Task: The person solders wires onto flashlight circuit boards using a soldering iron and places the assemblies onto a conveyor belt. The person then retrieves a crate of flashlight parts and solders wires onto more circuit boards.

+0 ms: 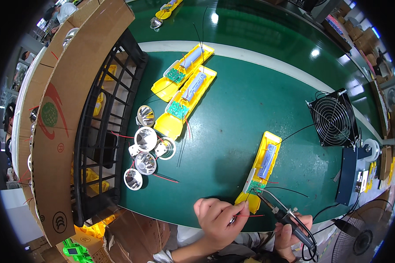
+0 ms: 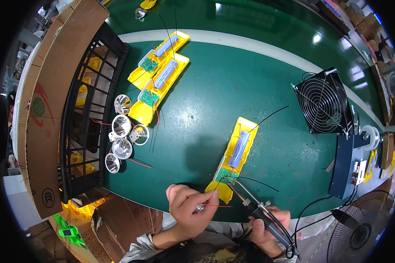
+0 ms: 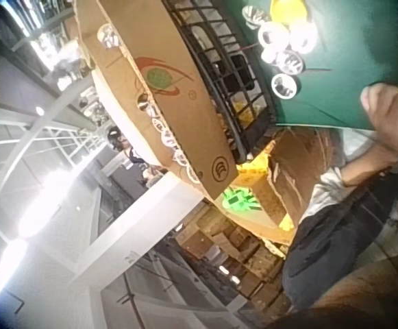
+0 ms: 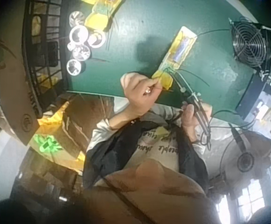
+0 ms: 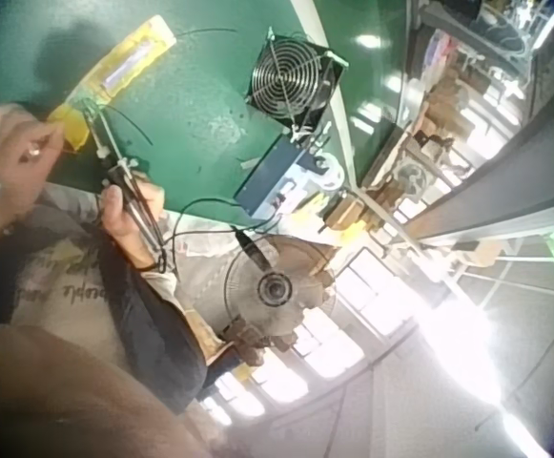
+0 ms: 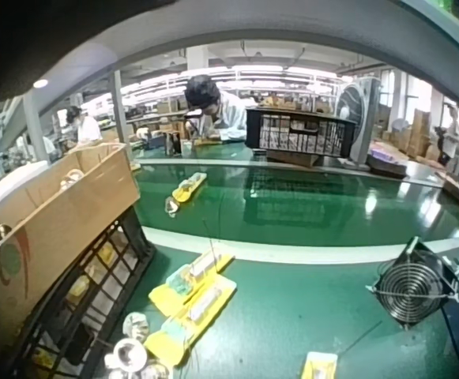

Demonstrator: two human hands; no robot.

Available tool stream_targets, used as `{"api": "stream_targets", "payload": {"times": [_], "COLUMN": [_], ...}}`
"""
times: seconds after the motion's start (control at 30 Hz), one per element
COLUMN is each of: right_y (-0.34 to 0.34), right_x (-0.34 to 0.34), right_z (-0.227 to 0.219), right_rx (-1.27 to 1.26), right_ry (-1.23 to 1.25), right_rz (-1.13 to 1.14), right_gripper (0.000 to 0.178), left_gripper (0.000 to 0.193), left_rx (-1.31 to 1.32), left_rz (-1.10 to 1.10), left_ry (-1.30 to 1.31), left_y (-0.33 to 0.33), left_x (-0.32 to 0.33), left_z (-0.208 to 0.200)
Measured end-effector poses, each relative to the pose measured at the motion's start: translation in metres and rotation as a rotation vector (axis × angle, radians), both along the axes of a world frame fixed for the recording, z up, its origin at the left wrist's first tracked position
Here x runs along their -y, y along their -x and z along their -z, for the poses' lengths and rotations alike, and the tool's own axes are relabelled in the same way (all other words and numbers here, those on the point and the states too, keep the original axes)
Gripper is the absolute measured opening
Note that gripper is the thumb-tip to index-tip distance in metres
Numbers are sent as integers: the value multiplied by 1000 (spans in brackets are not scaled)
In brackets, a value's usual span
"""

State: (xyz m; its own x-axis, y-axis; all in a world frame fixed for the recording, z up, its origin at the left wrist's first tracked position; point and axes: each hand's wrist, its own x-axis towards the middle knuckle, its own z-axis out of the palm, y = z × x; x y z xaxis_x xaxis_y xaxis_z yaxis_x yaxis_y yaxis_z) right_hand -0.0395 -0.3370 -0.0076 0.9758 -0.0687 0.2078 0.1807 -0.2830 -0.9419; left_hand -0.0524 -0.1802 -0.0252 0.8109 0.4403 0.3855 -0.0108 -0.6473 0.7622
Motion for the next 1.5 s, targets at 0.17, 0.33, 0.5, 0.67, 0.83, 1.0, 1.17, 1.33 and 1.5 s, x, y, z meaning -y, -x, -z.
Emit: {"api": "stream_targets", "payload": {"times": [0.17,0.33,0.5,0.67,0.83,1.0,1.17,1.33,1.5], "right_y": [1,3,3,4,5,7,9,12,7], "right_x": [0,6,5,4,6,10,25,31,27], "right_z": [0,5,2,1,-3,-5,-7,-10,-12], "right_rx": [-29,-29,-22,-92,-94,-37,0,-27,17], "right_ry": [-15,-23,-11,-67,-37,-16,-81,41,23], "right_rz": [-1,-51,-19,-20,-11,-13,-114,12,101], "right_gripper": [40,38,39,40,42,44,40,45,45], "left_gripper": [20,20,20,19,19,16,19,26,30], "left_rx": [1,3,21,-2,6,-18,-27,-118,-129], "left_rz": [-1,0,-10,-2,2,-19,13,57,192], "left_ry": [-5,0,-5,2,2,28,20,17,-43], "left_y": [1,1,0,-1,-1,1,-1,2,12], "left_x": [0,1,1,1,1,2,1,-3,-15], "left_z": [0,1,0,-1,0,3,-1,-12,-13]}}
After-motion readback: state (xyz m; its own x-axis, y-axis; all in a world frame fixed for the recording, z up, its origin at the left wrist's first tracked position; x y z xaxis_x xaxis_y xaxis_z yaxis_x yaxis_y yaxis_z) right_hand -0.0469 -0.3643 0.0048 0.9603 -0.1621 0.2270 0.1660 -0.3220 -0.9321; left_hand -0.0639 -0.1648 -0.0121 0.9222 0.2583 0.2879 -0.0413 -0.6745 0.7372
